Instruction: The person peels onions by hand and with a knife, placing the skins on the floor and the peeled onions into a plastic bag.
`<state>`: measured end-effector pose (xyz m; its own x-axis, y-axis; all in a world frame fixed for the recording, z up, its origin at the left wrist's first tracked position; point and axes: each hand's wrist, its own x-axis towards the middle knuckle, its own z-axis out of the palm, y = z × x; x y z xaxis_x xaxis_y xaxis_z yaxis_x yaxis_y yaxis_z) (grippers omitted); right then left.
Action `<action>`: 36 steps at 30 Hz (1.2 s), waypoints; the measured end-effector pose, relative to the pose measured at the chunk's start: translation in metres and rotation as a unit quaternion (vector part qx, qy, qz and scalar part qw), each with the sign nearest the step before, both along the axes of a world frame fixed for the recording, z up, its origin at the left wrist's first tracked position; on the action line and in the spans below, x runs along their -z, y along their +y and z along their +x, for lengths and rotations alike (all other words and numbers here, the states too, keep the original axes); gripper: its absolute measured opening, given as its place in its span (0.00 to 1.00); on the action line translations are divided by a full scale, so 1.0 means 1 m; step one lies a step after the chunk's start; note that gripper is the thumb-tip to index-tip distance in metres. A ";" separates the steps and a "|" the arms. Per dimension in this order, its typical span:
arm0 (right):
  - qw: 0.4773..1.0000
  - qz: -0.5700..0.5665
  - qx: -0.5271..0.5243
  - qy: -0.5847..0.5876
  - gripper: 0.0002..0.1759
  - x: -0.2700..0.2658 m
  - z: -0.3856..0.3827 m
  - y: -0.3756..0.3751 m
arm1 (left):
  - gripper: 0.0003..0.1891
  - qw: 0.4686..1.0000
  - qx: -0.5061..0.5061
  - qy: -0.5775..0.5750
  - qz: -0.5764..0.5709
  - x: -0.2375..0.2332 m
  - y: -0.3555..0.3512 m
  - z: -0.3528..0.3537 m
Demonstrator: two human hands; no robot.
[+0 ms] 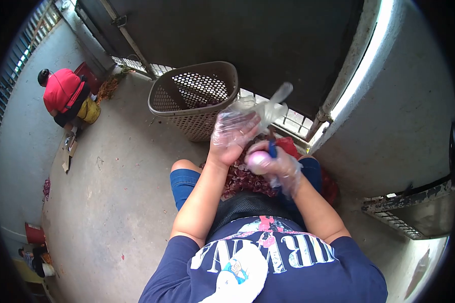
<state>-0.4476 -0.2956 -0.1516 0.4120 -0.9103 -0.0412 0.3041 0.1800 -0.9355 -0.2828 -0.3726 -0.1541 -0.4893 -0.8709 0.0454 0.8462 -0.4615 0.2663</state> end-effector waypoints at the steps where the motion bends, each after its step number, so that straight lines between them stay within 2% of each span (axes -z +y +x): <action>1: 0.998 0.012 0.017 -0.052 0.32 0.002 -0.004 -0.001 | 0.24 1.000 -0.013 0.015 -0.017 -0.006 0.002 0.003; 2: 0.996 0.002 0.037 -0.081 0.34 0.003 -0.008 0.001 | 0.24 1.000 -0.015 0.015 -0.017 -0.012 0.003 0.005; 4: 0.974 0.083 0.045 -0.207 0.32 0.045 -0.012 -0.011 | 0.19 0.998 -0.032 0.005 -0.053 -0.023 0.006 0.003; 5: 0.974 0.083 0.047 -0.206 0.32 0.056 -0.012 -0.014 | 0.17 0.997 -0.048 0.028 -0.055 -0.027 0.006 -0.002; 6: 0.934 0.153 -0.050 -0.320 0.31 0.055 -0.011 -0.018 | 0.17 0.997 -0.046 0.028 -0.056 -0.026 0.005 -0.003; 7: 0.867 0.217 -0.148 -0.424 0.29 0.054 -0.010 -0.021 | 0.17 0.997 -0.054 0.036 -0.050 -0.025 0.004 -0.003; 8: 0.867 0.215 -0.148 -0.424 0.29 0.053 -0.009 -0.021 | 0.16 0.996 -0.062 0.042 -0.043 -0.024 0.004 -0.003; 10: 0.858 0.331 0.004 -0.392 0.30 0.022 0.007 -0.011 | 0.17 0.997 -0.065 0.024 -0.045 -0.023 0.005 -0.004; 11: 0.862 0.331 0.029 -0.383 0.26 0.026 0.005 -0.012 | 0.18 0.993 -0.107 -0.014 -0.041 -0.016 0.003 -0.003; 12: 0.860 0.334 0.031 -0.385 0.26 0.029 0.006 -0.014 | 0.19 0.987 -0.147 -0.053 -0.037 -0.009 0.002 -0.003; 13: 0.870 0.308 0.032 -0.384 0.23 0.032 0.006 -0.018 | 0.19 0.987 -0.146 -0.054 -0.034 -0.002 0.002 -0.003; 15: 0.890 0.270 0.029 -0.366 0.16 0.025 0.006 -0.017 | 0.22 0.984 -0.157 -0.073 0.043 0.005 -0.001 -0.001; 16: 0.890 0.269 0.027 -0.366 0.16 0.024 0.006 -0.017 | 0.22 0.984 -0.158 -0.073 0.042 0.007 -0.003 0.000; 19: 0.974 0.139 0.059 -0.171 0.13 0.024 0.007 -0.017 | 0.23 0.975 -0.166 -0.108 0.096 0.013 -0.003 0.002; 20: 0.973 0.141 0.057 -0.171 0.13 0.026 0.008 -0.017 | 0.23 0.975 -0.168 -0.109 0.097 0.015 -0.002 0.002; 21: 0.995 0.031 0.093 -0.021 0.15 0.022 0.010 -0.018 | 0.23 0.972 -0.175 -0.118 0.103 0.016 -0.002 0.001; 22: 0.980 -0.080 0.126 0.130 0.17 0.018 0.012 -0.019 | 0.23 0.969 -0.181 -0.127 0.109 0.016 -0.002 0.000; 23: 0.950 -0.117 0.110 0.269 0.24 0.011 0.006 -0.018 | 0.23 0.969 -0.180 -0.128 0.110 0.017 -0.001 -0.001; 25: 0.937 -0.139 0.139 0.290 0.26 0.007 0.012 -0.014 | 0.22 0.982 -0.120 -0.124 0.076 0.005 0.004 -0.005; 28: 0.907 -0.185 0.165 0.342 0.30 -0.008 0.018 -0.012 | 0.25 0.973 -0.141 -0.179 0.040 -0.015 0.015 -0.019; 29: 0.876 -0.190 0.166 0.411 0.30 -0.011 0.020 -0.013 | 0.24 0.966 -0.152 -0.210 -0.009 0.002 0.006 -0.019; 30: 0.841 -0.193 0.166 0.477 0.30 -0.012 0.021 -0.015 | 0.24 0.966 -0.152 -0.210 -0.008 0.001 0.008 -0.019; 31: 0.873 -0.135 0.140 0.447 0.27 -0.012 0.020 -0.021 | 0.24 0.963 -0.111 -0.246 -0.020 0.001 0.010 -0.017; 32: 0.873 -0.136 0.139 0.447 0.27 -0.004 0.017 -0.028 | 0.23 0.957 -0.068 -0.281 -0.031 0.000 0.011 -0.016; 34: 0.946 -0.031 0.043 0.320 0.32 0.032 0.008 -0.045 | 0.21 0.955 -0.098 -0.274 -0.050 0.003 0.011 -0.015; 35: 0.938 -0.055 0.061 0.336 0.28 0.054 0.005 -0.054 | 0.20 0.962 -0.091 -0.254 -0.037 0.000 0.014 -0.012; 36: 0.938 -0.057 0.061 0.337 0.28 0.040 0.007 -0.047 | 0.20 0.968 -0.085 -0.233 -0.022 -0.003 0.015 -0.011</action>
<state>-0.4406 -0.3422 -0.1916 0.2203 -0.9632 -0.1542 -0.3519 0.0690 -0.9335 -0.2937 -0.3580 -0.1516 -0.3151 -0.9431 -0.1062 0.6918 -0.3049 0.6545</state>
